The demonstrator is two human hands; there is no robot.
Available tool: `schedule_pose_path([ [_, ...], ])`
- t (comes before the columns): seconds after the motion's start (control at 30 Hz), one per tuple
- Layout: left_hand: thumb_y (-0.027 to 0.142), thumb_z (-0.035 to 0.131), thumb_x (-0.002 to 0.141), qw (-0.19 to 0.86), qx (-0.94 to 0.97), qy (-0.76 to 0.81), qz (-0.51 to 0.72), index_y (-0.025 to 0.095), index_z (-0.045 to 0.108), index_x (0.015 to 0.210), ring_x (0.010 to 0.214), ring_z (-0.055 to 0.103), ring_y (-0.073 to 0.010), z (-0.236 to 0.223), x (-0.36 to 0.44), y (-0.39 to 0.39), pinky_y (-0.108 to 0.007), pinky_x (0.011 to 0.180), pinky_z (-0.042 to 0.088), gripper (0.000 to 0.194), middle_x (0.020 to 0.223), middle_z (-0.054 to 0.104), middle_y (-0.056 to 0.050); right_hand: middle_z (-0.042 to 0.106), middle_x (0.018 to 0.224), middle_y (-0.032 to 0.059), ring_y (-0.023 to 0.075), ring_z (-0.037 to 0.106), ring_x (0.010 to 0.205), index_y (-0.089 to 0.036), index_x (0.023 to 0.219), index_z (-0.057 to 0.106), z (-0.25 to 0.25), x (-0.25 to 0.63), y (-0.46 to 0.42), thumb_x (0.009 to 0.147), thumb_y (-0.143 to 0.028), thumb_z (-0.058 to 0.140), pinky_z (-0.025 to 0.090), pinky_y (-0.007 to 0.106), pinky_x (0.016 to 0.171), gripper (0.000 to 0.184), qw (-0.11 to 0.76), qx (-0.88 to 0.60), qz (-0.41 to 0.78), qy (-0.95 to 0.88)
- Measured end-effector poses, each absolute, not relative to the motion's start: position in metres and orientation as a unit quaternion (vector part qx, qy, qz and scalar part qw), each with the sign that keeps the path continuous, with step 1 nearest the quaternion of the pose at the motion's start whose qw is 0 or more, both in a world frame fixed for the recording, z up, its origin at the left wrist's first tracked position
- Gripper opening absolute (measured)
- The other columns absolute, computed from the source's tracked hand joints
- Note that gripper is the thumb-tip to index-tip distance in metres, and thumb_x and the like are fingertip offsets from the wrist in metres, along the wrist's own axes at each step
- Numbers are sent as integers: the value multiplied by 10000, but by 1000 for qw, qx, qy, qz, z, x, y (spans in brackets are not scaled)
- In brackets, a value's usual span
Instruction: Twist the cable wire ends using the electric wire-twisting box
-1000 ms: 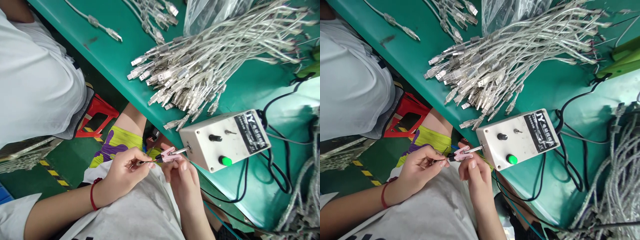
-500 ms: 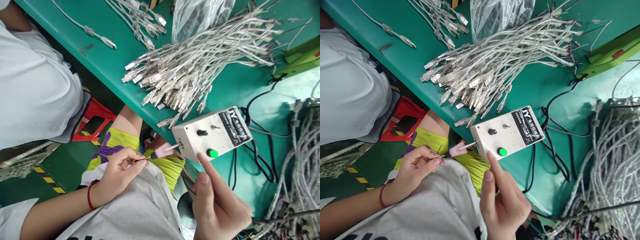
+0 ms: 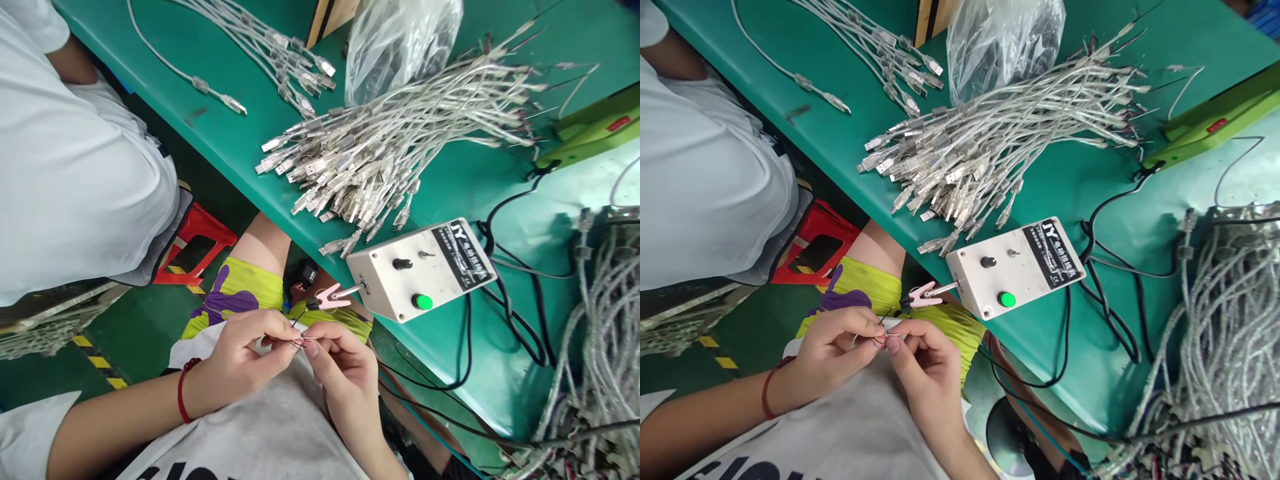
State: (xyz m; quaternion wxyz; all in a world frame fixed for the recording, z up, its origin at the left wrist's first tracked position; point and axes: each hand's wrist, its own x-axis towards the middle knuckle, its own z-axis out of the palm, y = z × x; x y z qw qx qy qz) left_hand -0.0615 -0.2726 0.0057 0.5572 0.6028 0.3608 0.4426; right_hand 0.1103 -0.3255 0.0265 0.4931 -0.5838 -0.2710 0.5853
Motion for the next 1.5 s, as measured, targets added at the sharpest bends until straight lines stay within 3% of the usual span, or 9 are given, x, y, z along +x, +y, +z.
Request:
schedule_pose_path([
  [0.23, 93, 766, 1020, 588, 619, 307, 421, 247, 787, 1064, 730, 739, -167, 1, -65, -270, -272, 729, 609, 161, 858, 813, -25, 544, 571, -74, 58, 247, 500, -229, 877, 863, 17, 110, -327, 872, -541, 1016, 230, 230, 510, 347, 516, -542, 643, -161],
  [0.47, 165, 753, 1039, 623, 614, 290, 388, 251, 770, 1085, 719, 681, -166, -1, -68, -266, -269, 729, 588, 99, 853, 764, -17, 574, 591, -47, 113, 340, 526, -222, 883, 825, 19, 109, -322, 846, -538, 1009, 300, 281, 552, 367, 492, -557, 655, -137],
  [0.7, 146, 741, 1013, 632, 613, 290, 374, 238, 759, 1003, 697, 687, -168, 2, -66, -259, -258, 704, 591, 94, 811, 764, -15, 578, 587, -48, 95, 338, 528, -216, 869, 841, 16, 110, -320, 848, -553, 1017, 251, 272, 551, 381, 489, -556, 658, -137],
  [0.87, 63, 718, 928, 626, 623, 298, 362, 228, 753, 929, 637, 655, -129, 5, -63, -256, -213, 649, 562, 169, 776, 763, 2, 671, 635, -14, 113, 457, 545, -225, 859, 854, 15, 110, -319, 838, -564, 1022, 342, 265, 552, 379, 492, -562, 649, -144],
  [1.1, 66, 744, 920, 629, 588, 362, 356, 234, 763, 954, 629, 686, -140, -3, -64, -263, -223, 617, 561, 173, 795, 794, -11, 524, 536, -12, 133, 398, 521, -217, 723, 802, 8, 110, -309, 993, -731, 818, 278, 313, 531, 581, 521, -611, 571, -167],
  [1.2, 96, 746, 939, 634, 565, 382, 364, 235, 759, 952, 631, 700, -165, -5, -64, -263, -257, 617, 573, 140, 783, 797, -29, 534, 618, -29, 122, 396, 543, -227, 848, 804, 9, 109, -302, 968, -722, 856, 259, 289, 508, 512, 553, -612, 550, -128],
  [1.33, 183, 793, 980, 653, 528, 402, 367, 240, 768, 967, 661, 723, -179, -8, -63, -262, -270, 634, 587, 64, 781, 778, -26, 522, 638, -52, 121, 411, 596, -243, 1146, 847, 10, 110, -299, 988, -617, 889, 367, 277, 609, 408, 573, -582, 568, -101],
  [1.5, 190, 813, 990, 683, 478, 422, 357, 234, 763, 991, 700, 750, -165, -9, -60, -261, -239, 655, 591, 66, 802, 780, -19, 466, 510, -75, 129, 276, 541, -249, 1160, 871, 6, 112, -301, 991, -562, 898, 323, 307, 612, 357, 595, -523, 607, -70],
])
